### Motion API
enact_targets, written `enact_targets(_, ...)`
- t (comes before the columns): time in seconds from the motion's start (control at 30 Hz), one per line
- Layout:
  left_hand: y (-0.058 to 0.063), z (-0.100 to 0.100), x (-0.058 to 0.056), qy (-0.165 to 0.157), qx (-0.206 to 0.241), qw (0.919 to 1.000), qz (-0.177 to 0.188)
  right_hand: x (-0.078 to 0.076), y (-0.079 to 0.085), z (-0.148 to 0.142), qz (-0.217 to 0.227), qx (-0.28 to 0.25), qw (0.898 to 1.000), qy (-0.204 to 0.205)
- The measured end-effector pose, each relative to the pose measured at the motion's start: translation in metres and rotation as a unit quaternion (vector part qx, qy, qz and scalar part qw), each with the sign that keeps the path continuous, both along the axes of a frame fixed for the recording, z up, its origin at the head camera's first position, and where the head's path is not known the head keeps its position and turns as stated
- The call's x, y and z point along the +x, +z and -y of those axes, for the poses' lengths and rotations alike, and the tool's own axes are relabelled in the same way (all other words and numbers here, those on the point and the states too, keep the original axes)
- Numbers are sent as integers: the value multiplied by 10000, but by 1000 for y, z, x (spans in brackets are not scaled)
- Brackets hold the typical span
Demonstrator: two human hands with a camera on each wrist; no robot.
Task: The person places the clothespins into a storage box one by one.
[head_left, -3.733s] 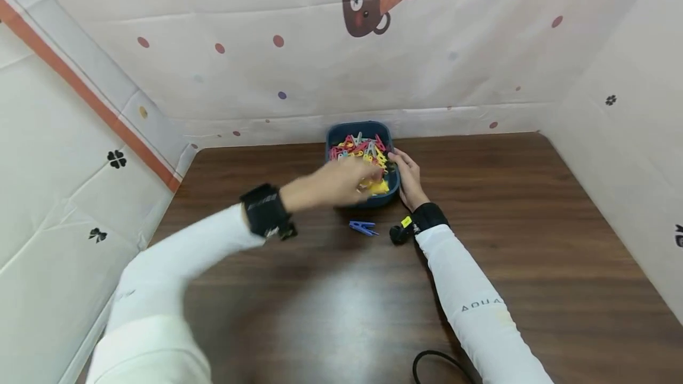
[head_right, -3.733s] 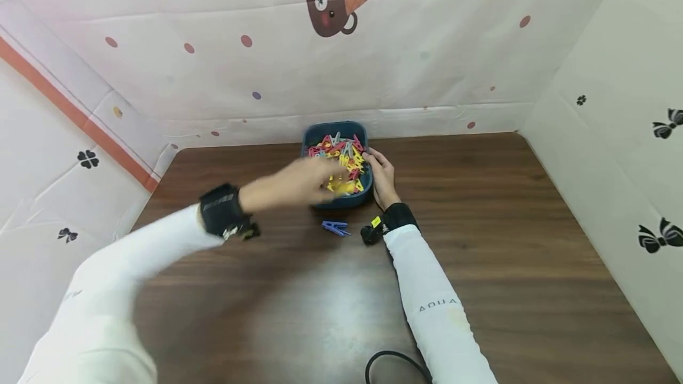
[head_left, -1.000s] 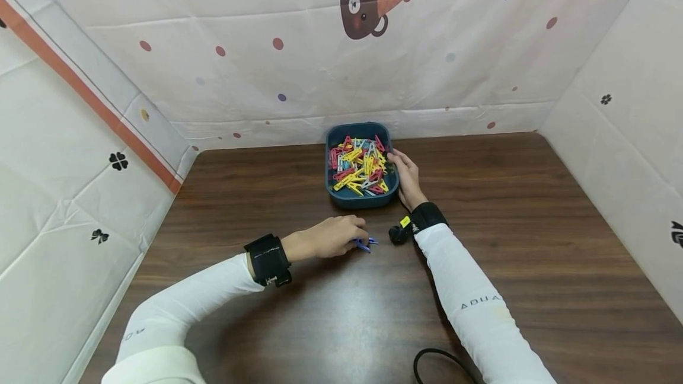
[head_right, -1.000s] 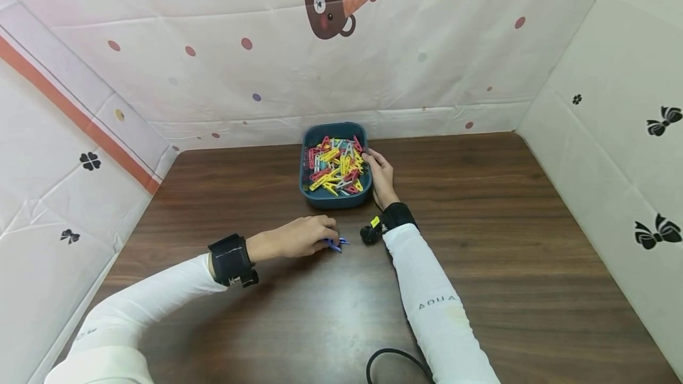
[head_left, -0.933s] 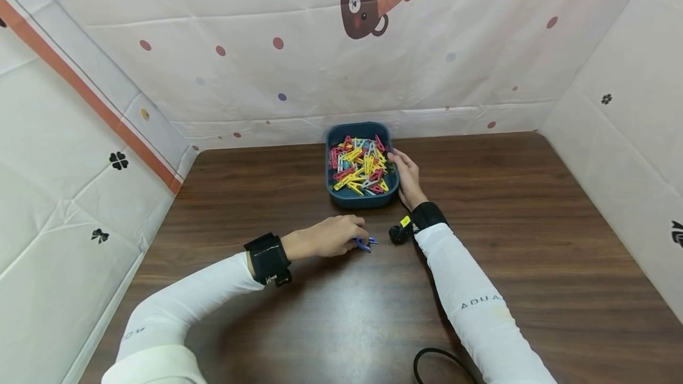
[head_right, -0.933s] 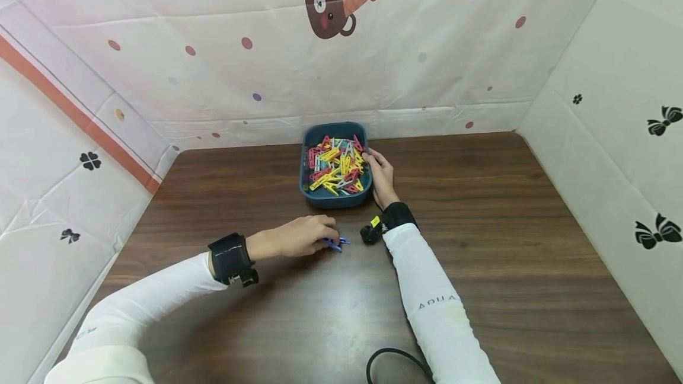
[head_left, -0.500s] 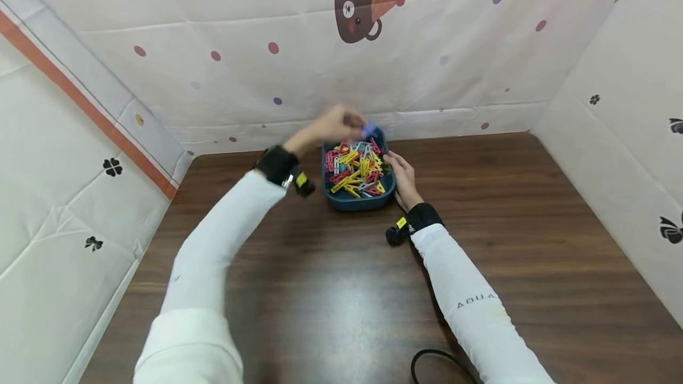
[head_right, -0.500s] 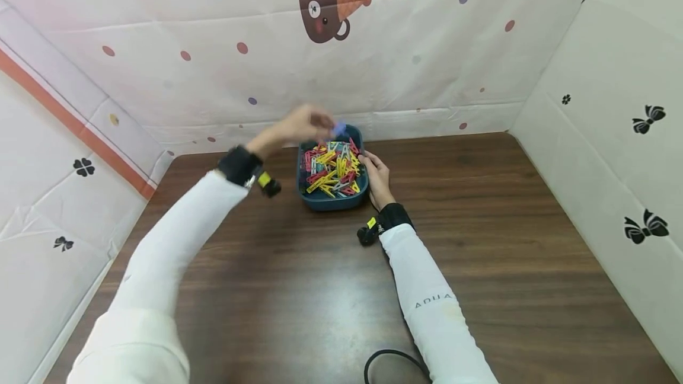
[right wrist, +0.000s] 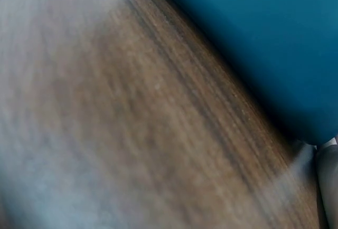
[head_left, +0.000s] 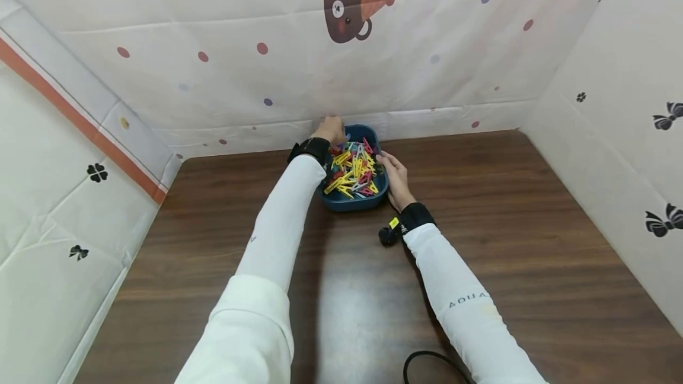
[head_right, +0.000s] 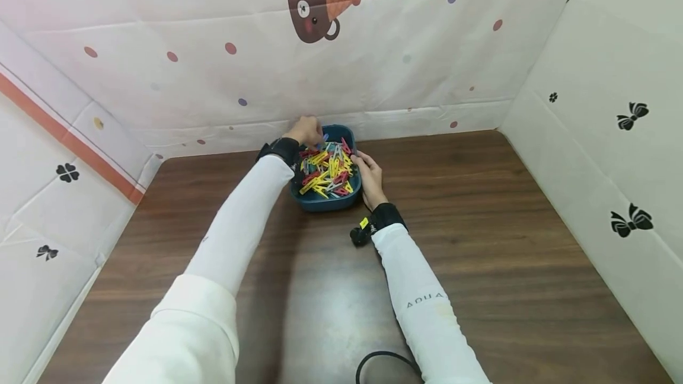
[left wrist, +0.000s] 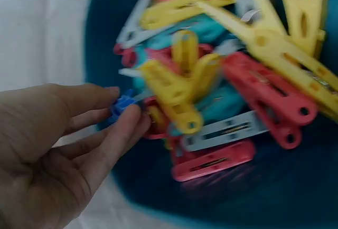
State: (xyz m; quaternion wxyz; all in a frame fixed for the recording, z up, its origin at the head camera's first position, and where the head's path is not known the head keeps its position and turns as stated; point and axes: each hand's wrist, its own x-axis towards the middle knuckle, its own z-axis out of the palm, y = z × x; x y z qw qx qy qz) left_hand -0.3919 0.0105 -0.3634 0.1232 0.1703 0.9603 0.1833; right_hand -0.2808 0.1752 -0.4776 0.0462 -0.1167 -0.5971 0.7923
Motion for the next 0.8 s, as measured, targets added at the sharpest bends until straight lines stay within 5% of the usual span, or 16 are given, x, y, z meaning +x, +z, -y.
enact_targets(0.13, -14, -1, 4, 78, -194, 9997, 98, 1, -2, 3, 29, 26, 10000, 56)
enact_targets(0.57, -21, 16, -3, 173, -27, 9998, 129, -3, -2, 4, -25, 54, 9999, 92)
enact_targets(0.67, -15, 25, -1, -75, -35, 9999, -96, -5, -1, 6, -82, 45, 9999, 93)
enact_targets(0.8, -7, 51, 11, -573, 282, 9944, -841, -8, 1, 8, -50, 370, 9991, 192)
